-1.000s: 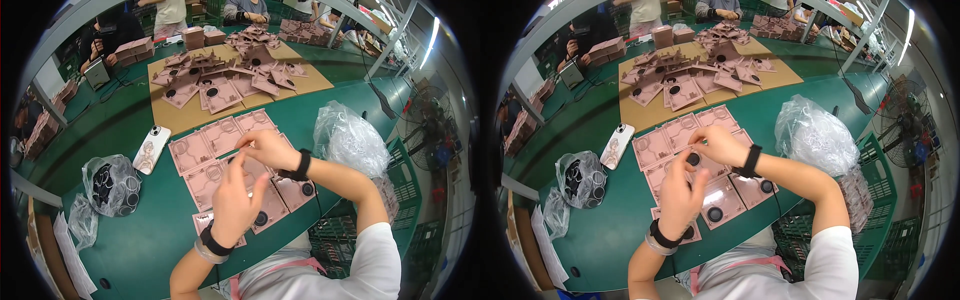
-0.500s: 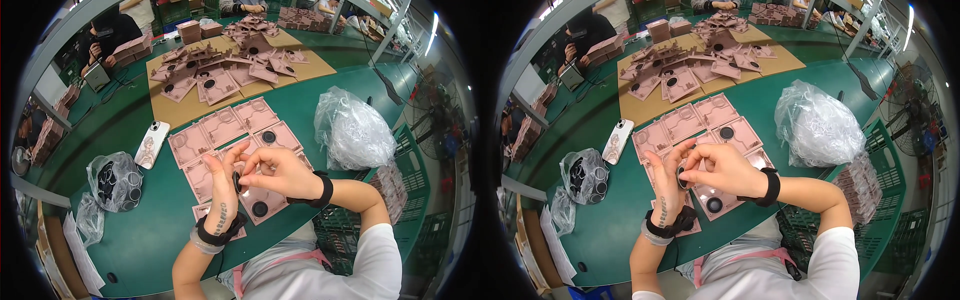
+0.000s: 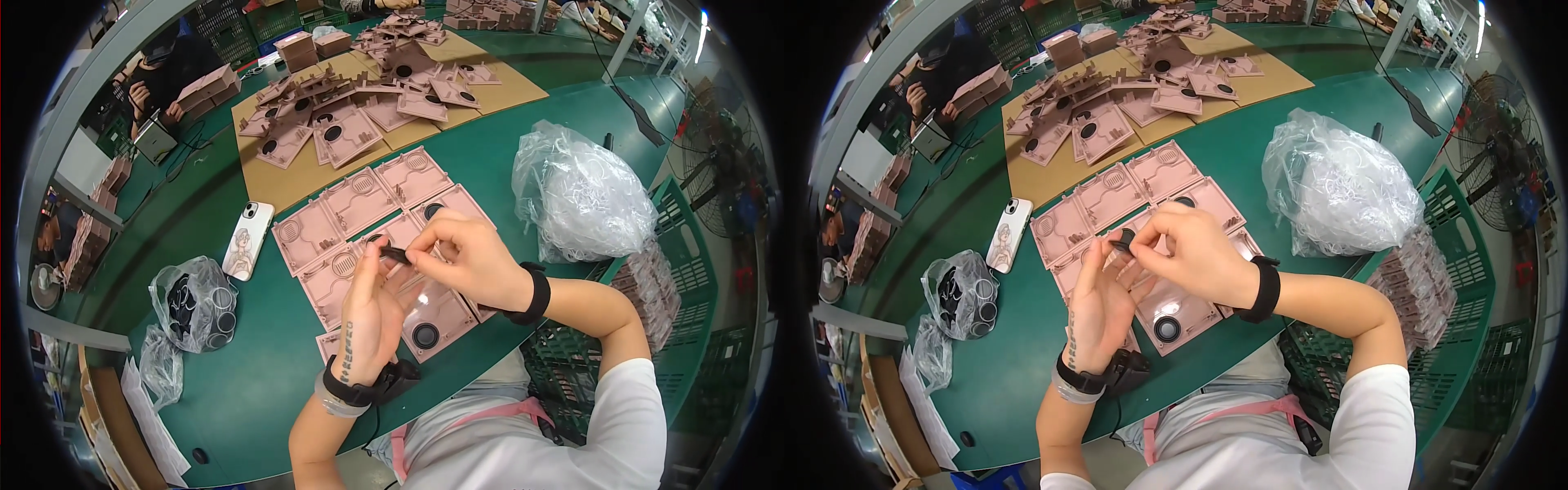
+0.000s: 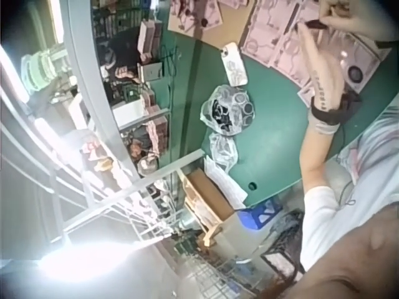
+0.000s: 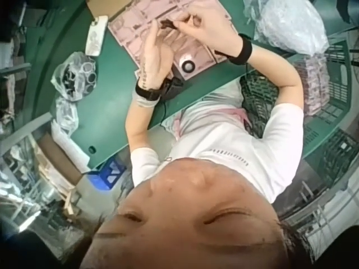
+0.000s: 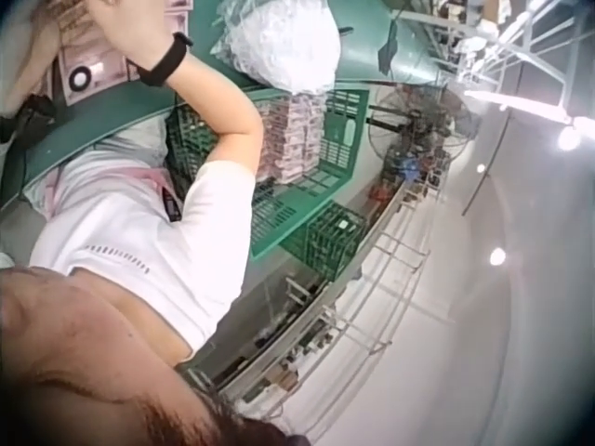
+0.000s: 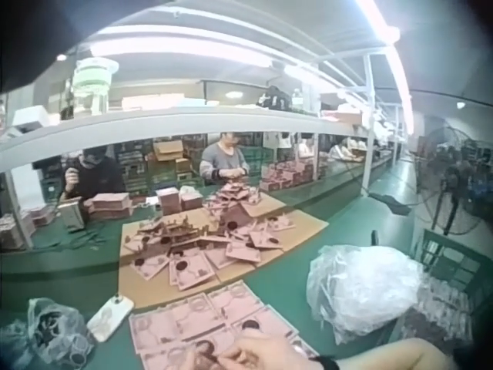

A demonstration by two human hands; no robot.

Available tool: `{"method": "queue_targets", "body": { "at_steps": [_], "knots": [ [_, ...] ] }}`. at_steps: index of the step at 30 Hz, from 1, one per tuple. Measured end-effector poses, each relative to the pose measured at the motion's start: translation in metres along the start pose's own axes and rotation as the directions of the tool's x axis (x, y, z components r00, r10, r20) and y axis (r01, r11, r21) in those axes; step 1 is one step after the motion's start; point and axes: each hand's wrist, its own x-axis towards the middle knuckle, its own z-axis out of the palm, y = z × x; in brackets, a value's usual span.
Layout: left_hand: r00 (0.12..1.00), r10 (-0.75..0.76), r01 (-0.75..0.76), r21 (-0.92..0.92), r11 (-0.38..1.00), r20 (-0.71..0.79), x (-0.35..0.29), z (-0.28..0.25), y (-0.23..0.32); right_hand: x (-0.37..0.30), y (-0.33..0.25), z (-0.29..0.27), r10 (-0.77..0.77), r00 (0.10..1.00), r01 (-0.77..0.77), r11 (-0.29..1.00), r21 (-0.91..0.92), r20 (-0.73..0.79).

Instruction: The person picks up speakers from a bag, peels off the adhesive backing, and presses them into the circular recesses of pink plastic panels. They repeat this process until all the panels on the table are filled.

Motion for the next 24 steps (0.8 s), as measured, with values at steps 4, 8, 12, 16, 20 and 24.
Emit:
{"method": "queue_targets", "body": {
  "at_steps": [4, 8, 12, 16, 20, 24],
  "knots": [
    [0.999, 0.017, -0.017, -0.010, 1.000, 0.029, 0.004, -0.002, -0.002, 0.001, -0.001, -0.002, -0.210, 0.976, 0.197, 0.962, -0.190, -0.052],
    [0.995, 0.086, -0.088, 0.031, 0.996, 0.045, 0.005, -0.003, 0.001, 0.003, -0.004, -0.004, -0.063, 0.998, 0.064, 0.998, -0.019, 0.020],
    [0.993, 0.106, -0.109, 0.058, 0.992, 0.051, 0.007, -0.006, 0.000, 0.007, 0.001, -0.005, 0.090, 0.992, -0.109, 0.967, 0.230, 0.092],
    [0.992, 0.121, -0.124, 0.095, 0.988, 0.033, 0.008, -0.010, -0.002, 0.008, 0.001, -0.004, 0.152, 0.978, -0.193, 0.916, 0.350, 0.141],
    [0.989, 0.147, -0.148, 0.162, 0.976, 0.017, 0.010, -0.009, -0.004, 0.009, 0.001, -0.006, 0.195, 0.964, -0.245, 0.914, 0.324, 0.179],
    [0.996, 0.090, -0.090, 0.043, 0.995, -0.001, 0.010, -0.006, 0.001, 0.011, 0.008, -0.003, 0.221, 0.969, -0.248, 0.894, 0.374, 0.113]
  ]
}}
